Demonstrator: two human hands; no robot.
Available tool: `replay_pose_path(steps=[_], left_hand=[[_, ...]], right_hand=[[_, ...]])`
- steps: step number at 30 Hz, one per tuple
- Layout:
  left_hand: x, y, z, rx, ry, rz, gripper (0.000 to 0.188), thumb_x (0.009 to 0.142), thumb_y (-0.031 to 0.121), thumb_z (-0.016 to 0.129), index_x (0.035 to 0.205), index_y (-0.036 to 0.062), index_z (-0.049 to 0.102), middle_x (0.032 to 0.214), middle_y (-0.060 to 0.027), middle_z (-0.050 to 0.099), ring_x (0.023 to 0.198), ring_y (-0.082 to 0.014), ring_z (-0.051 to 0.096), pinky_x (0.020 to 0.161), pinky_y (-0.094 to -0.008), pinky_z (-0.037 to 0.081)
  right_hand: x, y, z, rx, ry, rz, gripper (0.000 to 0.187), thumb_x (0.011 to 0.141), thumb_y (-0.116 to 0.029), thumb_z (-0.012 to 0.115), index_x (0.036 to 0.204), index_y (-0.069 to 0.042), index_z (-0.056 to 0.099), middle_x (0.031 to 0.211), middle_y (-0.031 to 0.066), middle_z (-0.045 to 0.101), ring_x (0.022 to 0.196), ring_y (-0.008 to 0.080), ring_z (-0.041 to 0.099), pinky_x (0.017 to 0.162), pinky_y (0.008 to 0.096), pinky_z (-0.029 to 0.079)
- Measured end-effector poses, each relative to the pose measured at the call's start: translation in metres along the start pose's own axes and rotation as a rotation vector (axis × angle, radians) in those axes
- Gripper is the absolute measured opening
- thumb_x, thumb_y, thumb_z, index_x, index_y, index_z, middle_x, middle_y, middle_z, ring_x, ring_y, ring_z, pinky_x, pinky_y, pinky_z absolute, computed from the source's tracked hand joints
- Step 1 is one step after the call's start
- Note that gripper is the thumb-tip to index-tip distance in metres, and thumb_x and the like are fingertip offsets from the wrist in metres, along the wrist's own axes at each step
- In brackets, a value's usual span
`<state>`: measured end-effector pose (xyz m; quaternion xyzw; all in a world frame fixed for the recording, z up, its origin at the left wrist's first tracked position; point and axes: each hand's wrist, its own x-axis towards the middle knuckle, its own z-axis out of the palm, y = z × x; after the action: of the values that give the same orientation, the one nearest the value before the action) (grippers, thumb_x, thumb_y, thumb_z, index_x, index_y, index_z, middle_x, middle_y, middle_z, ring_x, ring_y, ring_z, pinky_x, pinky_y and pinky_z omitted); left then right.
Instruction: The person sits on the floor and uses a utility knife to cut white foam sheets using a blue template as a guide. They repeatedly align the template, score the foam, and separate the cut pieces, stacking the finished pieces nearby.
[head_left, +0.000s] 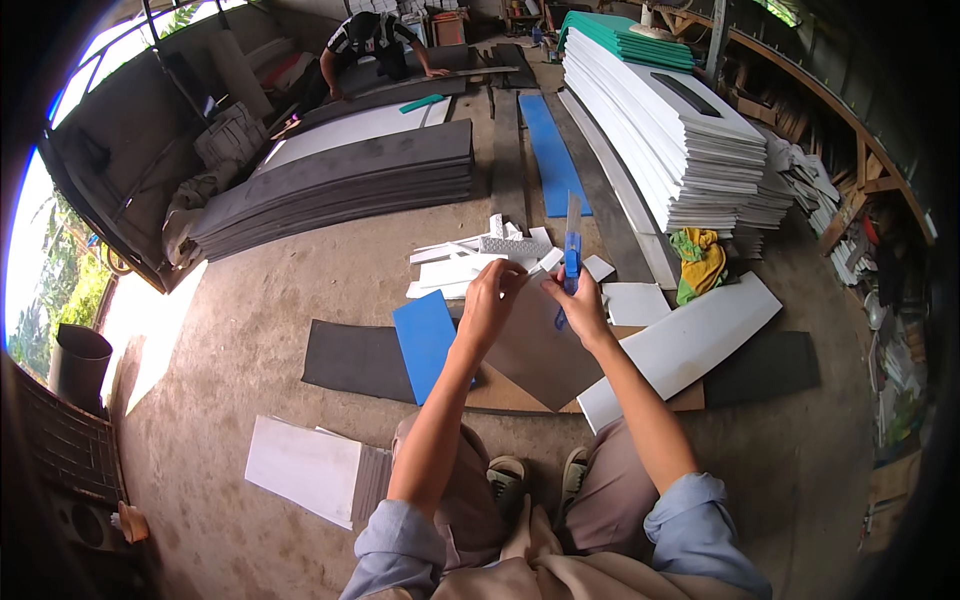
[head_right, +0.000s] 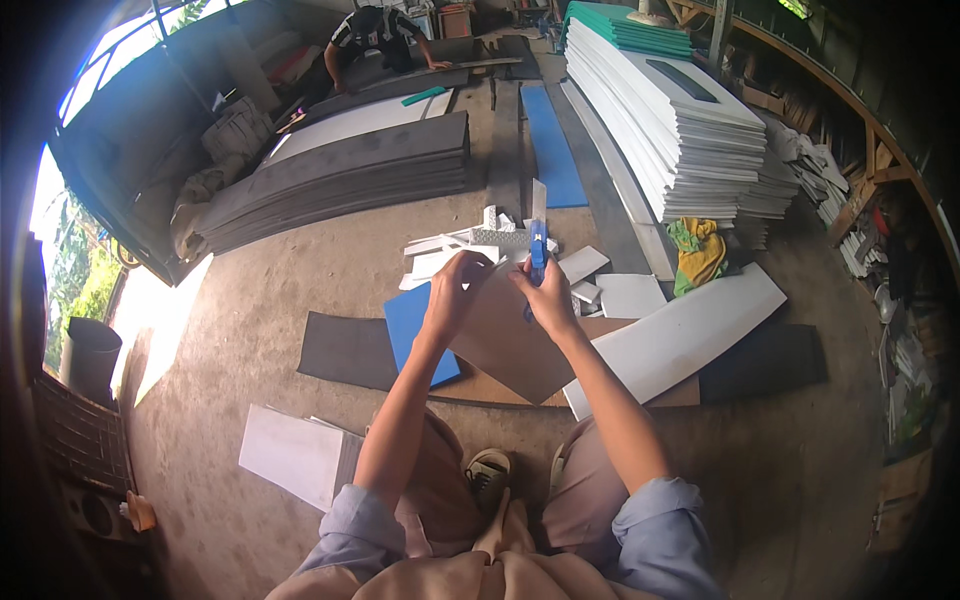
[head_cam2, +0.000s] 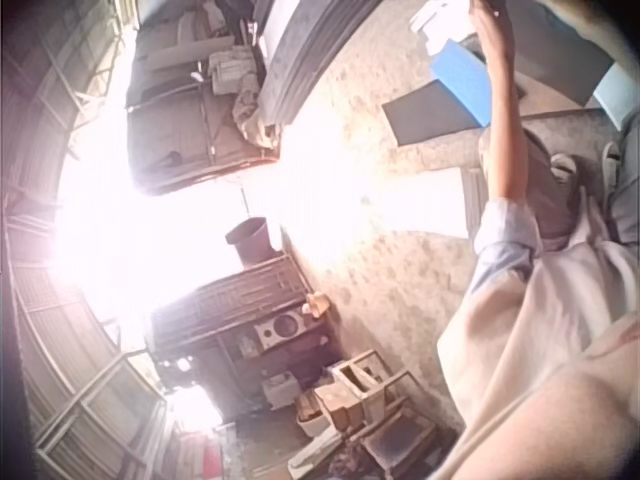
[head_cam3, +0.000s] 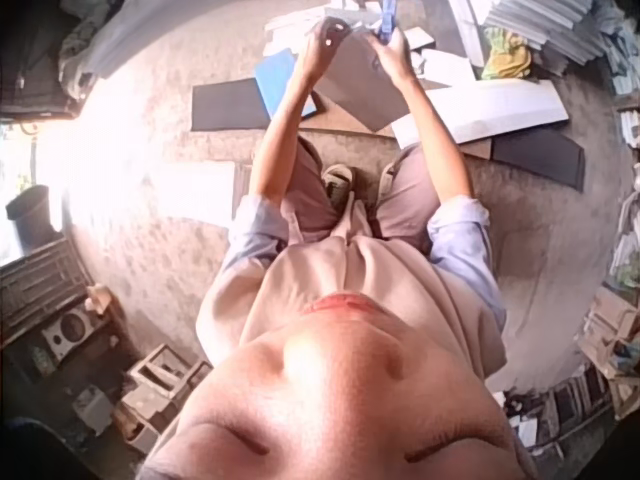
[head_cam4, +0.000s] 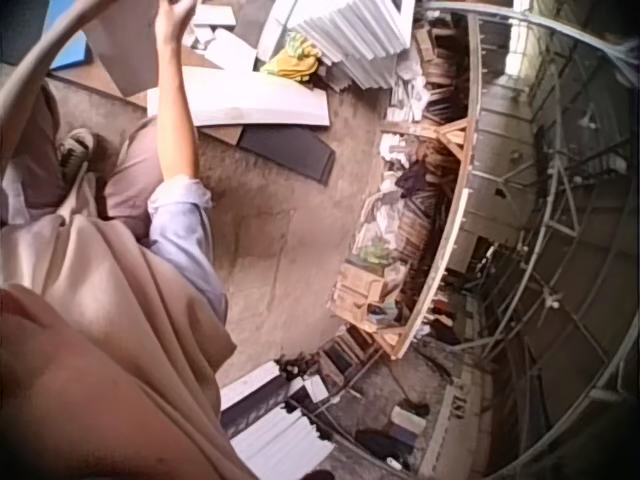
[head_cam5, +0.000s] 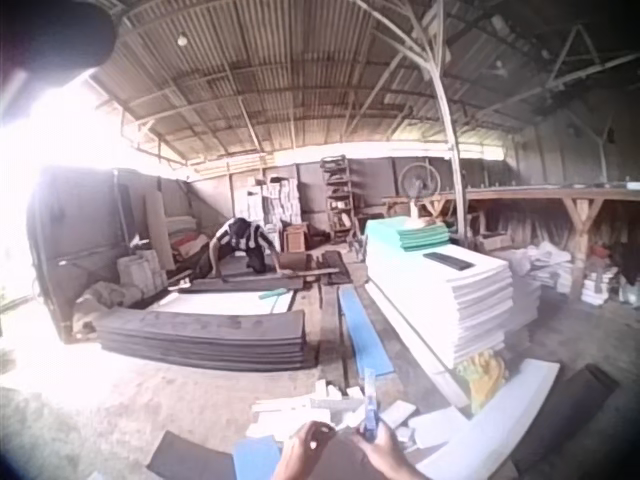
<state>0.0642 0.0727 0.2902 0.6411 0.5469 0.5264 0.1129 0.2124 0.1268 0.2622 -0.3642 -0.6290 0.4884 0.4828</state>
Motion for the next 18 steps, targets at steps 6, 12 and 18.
replay_pose_path(steps=[6,12,18], left_hand=[[-0.001,0.004,-0.002,-0.003,-0.023,0.010,0.014,0.073,0.010,0.064,0.082,-0.0002,0.060,0.076,-0.0082,0.061,0.062,-0.0138,0.057,0.056,-0.0253,0.046],[-0.002,0.000,-0.009,-0.263,-0.122,-0.268,0.015,0.079,0.015,0.061,0.079,-0.0003,0.060,0.070,-0.0012,0.056,0.061,-0.0039,0.048,0.054,-0.0201,0.040],[-0.002,-0.004,-0.005,-0.506,-0.211,-0.386,0.020,0.084,0.020,0.055,0.082,0.0001,0.057,0.070,0.0035,0.052,0.064,-0.0024,0.044,0.056,-0.0172,0.036]], right_hand=[[-0.004,0.001,-0.001,0.078,-0.056,-0.024,0.022,0.072,-0.011,0.066,0.079,-0.007,0.046,0.072,-0.0013,0.045,0.068,0.0072,0.044,0.062,0.0214,0.038],[-0.011,-0.008,-0.002,0.093,-0.132,0.004,0.024,0.071,-0.011,0.068,0.079,-0.008,0.045,0.075,-0.0016,0.047,0.070,0.0062,0.045,0.064,0.0208,0.038],[-0.010,-0.013,-0.005,0.224,-0.131,0.001,0.024,0.073,-0.010,0.067,0.080,-0.008,0.044,0.076,-0.0013,0.049,0.072,0.0067,0.046,0.067,0.0218,0.039]])
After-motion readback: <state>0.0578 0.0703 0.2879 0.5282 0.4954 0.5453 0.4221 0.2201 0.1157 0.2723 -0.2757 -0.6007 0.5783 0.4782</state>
